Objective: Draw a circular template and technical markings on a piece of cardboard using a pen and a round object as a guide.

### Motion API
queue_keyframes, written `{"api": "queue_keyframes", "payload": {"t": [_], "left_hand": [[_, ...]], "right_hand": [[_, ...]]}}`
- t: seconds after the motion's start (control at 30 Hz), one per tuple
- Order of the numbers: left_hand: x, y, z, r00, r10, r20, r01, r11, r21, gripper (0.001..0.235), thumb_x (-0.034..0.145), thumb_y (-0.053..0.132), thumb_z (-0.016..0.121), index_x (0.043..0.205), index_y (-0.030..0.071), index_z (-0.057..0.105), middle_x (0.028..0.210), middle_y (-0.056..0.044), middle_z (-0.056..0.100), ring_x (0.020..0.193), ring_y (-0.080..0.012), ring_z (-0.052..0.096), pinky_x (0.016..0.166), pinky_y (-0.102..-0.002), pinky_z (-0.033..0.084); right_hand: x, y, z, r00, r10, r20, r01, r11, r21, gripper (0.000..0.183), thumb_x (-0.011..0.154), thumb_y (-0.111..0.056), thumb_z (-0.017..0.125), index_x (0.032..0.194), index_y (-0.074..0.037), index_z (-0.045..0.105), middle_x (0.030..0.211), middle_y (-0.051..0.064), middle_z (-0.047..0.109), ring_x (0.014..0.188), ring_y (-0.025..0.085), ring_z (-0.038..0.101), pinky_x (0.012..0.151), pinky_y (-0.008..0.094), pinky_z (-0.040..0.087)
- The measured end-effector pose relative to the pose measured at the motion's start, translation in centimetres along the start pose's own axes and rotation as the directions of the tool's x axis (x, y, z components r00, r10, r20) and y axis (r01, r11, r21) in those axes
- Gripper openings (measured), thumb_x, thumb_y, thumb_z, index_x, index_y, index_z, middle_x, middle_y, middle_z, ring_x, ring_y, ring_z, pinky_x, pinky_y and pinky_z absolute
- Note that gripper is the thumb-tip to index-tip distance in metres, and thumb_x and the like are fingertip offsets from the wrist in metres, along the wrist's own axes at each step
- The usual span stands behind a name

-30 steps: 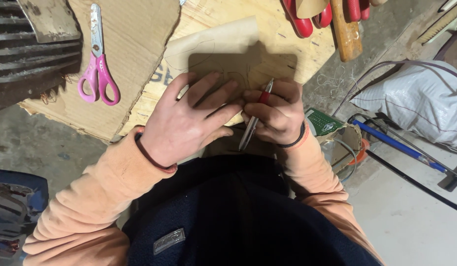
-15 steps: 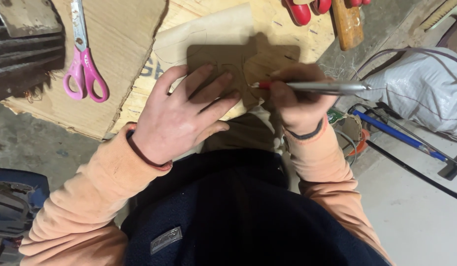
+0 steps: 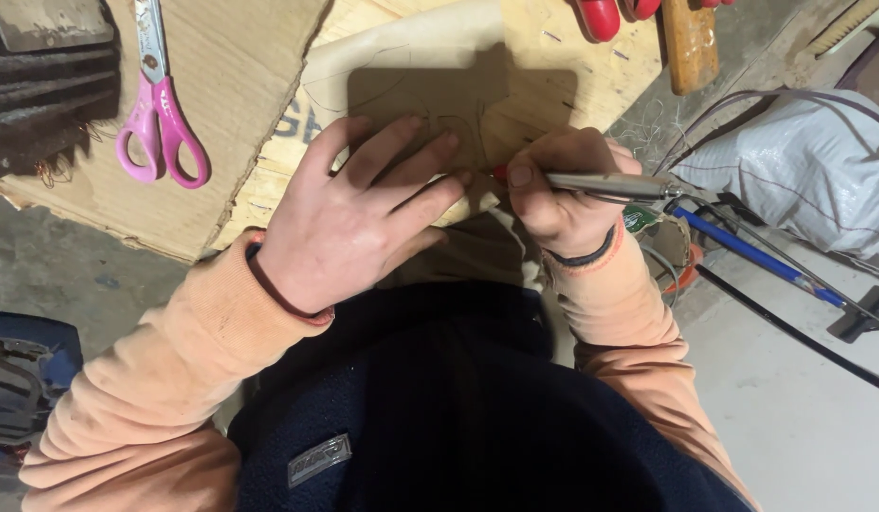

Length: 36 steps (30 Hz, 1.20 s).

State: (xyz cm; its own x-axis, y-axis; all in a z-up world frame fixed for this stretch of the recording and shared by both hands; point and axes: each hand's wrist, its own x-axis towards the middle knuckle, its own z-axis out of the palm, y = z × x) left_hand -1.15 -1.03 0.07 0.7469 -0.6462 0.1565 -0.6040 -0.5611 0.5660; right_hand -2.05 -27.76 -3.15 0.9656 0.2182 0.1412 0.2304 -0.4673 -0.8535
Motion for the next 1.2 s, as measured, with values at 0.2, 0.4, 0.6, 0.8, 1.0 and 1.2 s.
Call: {"api": "queue_keyframes", "payload": {"t": [0.2,0.4,0.6,0.8,1.0,1.2], "left_hand": [[0.1,0.1,0.0,1.0,-0.001,-0.012,0.001,1.0,-0.018,0.045,0.083,0.031,0.084,0.123,0.015,0.072,0.141,-0.004,0.065,0.134,-0.0262,0.056,0.11,-0.045,0.04],[-0.2,0.0,-0.1,0.999,0.008,-0.032,-0.009,1.0,-0.025,0.043,0.084,0.03,0.084,0.123,0.014,0.073,0.143,-0.004,0.064,0.136,-0.026,0.054,0.111,-0.045,0.04],[-0.5,0.1,0.2,1.0,0.004,-0.031,-0.004,1.0,-0.01,0.047,0.086,0.032,0.084,0.128,0.015,0.074,0.145,-0.004,0.063,0.138,-0.0252,0.053,0.113,-0.045,0.039],[-0.6,0.0,0.4,0.999,0.012,-0.045,-0.01,0.999,0.034,0.039,0.091,0.033,0.081,0.125,0.016,0.073,0.146,-0.004,0.063,0.138,-0.0241,0.054,0.112,-0.045,0.039],[-0.7,0.0,0.4,0.997,0.012,-0.071,-0.011,1.0,0.028,0.039,0.093,0.03,0.079,0.129,0.016,0.073,0.145,-0.003,0.064,0.137,-0.0242,0.055,0.112,-0.045,0.042],[-0.9,0.0,0.6,0.996,0.007,-0.089,-0.004,0.999,0.034,0.036,0.095,0.028,0.078,0.129,0.015,0.074,0.144,-0.003,0.064,0.138,-0.0245,0.055,0.115,-0.047,0.041]], "right_hand": [[0.2,0.1,0.2,1.0,-0.022,0.011,0.022,1.0,-0.007,0.014,0.096,-0.011,0.074,0.092,-0.003,0.063,0.078,0.009,0.07,0.058,0.018,0.065,0.057,0.03,0.052],[0.3,0.2,0.0,0.994,-0.098,0.058,0.096,0.995,0.033,0.016,0.094,-0.01,0.076,0.09,-0.003,0.062,0.077,0.009,0.069,0.061,0.021,0.066,0.059,0.032,0.053],[-0.1,0.2,0.4,1.0,0.01,-0.008,-0.01,0.996,0.092,0.016,0.099,-0.009,0.075,0.095,-0.002,0.061,0.081,0.01,0.07,0.061,0.019,0.065,0.06,0.03,0.053],[0.3,0.1,0.1,0.998,-0.049,0.043,0.047,0.998,0.04,0.016,0.096,-0.011,0.074,0.09,-0.002,0.062,0.076,0.009,0.068,0.057,0.02,0.063,0.058,0.031,0.052],[0.7,-0.4,0.0,0.99,-0.108,0.092,0.101,0.992,0.08,0.024,0.097,-0.017,0.078,0.086,-0.003,0.061,0.076,0.007,0.069,0.059,0.022,0.065,0.059,0.032,0.052],[0.9,-1.2,-0.1,0.98,-0.135,0.148,0.136,0.991,0.003,0.026,0.096,-0.026,0.076,0.082,-0.006,0.066,0.074,0.006,0.068,0.058,0.021,0.064,0.057,0.032,0.05]]}}
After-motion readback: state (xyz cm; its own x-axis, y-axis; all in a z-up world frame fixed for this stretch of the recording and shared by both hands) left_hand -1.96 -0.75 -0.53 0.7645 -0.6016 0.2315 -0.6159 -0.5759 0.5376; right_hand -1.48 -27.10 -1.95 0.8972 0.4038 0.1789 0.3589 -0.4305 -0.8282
